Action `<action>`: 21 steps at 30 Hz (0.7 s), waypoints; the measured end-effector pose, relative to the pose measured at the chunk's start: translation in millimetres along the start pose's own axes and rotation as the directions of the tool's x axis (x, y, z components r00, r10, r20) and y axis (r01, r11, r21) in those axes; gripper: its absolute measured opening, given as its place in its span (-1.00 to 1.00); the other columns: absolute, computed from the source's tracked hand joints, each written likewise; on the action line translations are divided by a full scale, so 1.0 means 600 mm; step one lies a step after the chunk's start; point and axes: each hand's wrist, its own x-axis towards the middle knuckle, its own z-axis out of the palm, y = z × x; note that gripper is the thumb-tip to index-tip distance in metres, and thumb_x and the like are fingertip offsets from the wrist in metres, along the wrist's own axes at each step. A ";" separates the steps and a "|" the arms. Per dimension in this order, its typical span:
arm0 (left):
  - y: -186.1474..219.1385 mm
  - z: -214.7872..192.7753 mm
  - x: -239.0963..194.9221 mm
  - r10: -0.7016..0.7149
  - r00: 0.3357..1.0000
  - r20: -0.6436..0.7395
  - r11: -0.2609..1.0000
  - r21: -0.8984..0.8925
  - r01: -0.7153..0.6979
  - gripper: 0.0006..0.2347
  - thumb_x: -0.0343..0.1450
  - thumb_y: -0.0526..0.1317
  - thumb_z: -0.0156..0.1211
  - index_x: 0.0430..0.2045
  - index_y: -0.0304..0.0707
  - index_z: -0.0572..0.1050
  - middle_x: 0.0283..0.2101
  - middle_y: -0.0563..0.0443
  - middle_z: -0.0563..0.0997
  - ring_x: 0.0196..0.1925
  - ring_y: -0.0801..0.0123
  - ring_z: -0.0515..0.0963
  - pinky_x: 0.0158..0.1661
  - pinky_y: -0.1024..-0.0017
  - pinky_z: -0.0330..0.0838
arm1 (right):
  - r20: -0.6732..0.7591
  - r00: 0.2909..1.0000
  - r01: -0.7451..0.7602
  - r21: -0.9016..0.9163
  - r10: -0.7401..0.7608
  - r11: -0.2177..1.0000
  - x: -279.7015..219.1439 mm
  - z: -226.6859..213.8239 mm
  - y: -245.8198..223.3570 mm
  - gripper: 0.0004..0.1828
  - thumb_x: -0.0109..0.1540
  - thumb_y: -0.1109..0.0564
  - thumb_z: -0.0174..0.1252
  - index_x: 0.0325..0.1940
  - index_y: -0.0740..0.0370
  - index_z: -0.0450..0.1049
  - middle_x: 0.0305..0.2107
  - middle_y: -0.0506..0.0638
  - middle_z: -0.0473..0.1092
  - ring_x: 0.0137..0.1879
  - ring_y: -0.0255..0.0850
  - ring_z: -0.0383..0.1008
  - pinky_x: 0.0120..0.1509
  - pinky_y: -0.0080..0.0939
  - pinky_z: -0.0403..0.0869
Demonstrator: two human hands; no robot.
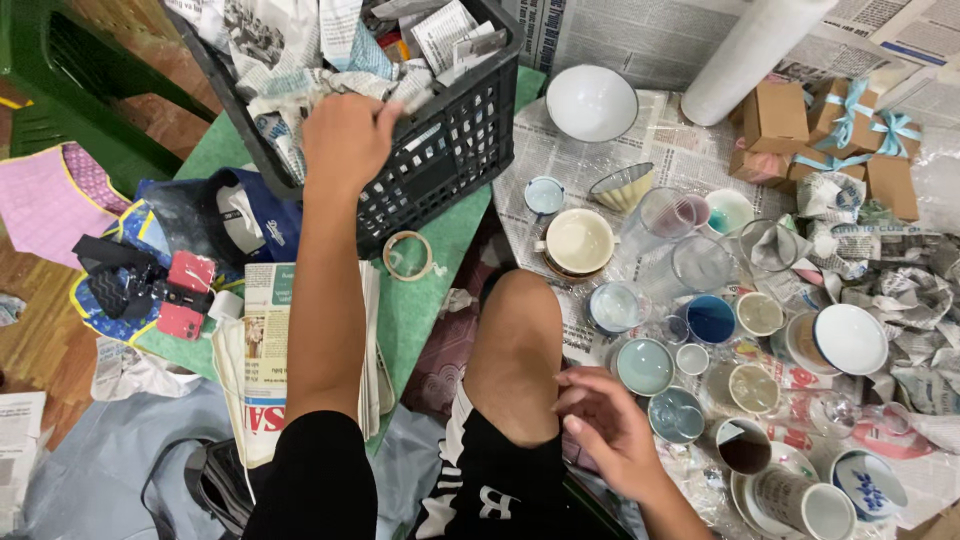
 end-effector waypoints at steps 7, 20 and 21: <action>0.017 0.056 0.049 0.005 0.981 0.193 0.999 0.035 -0.012 -0.26 0.59 0.30 -0.19 -0.53 -0.59 0.60 -0.39 -0.56 0.59 -0.27 -0.38 0.60 -0.18 -0.12 0.44 | -0.066 0.995 -0.077 0.038 0.079 0.996 -0.001 0.015 0.013 -0.55 0.30 0.35 0.13 0.28 0.29 0.31 0.17 0.12 0.33 0.04 -0.19 0.48 0.12 -0.17 0.50; 0.324 -0.088 -0.097 0.475 0.866 -0.158 0.684 -0.553 -0.476 -0.80 0.45 -0.33 0.31 -0.07 -0.30 0.56 0.11 -0.16 0.56 0.20 0.00 0.56 0.21 0.20 0.45 | -0.199 0.978 0.049 -0.053 -0.059 0.997 -0.058 -0.043 -0.040 -0.69 0.36 0.30 0.11 0.21 0.30 0.40 0.13 0.09 0.33 0.06 -0.20 0.47 0.16 -0.19 0.50; 0.367 -0.088 -0.117 0.547 0.832 -0.094 0.609 -0.637 -0.472 -0.79 0.41 -0.35 0.29 -0.09 -0.27 0.57 0.07 -0.12 0.58 0.17 0.05 0.59 0.16 0.25 0.47 | -0.219 0.972 0.069 -0.080 -0.085 0.994 -0.066 -0.057 -0.045 -0.70 0.37 0.29 0.10 0.21 0.30 0.41 0.13 0.10 0.33 0.07 -0.19 0.47 0.18 -0.18 0.51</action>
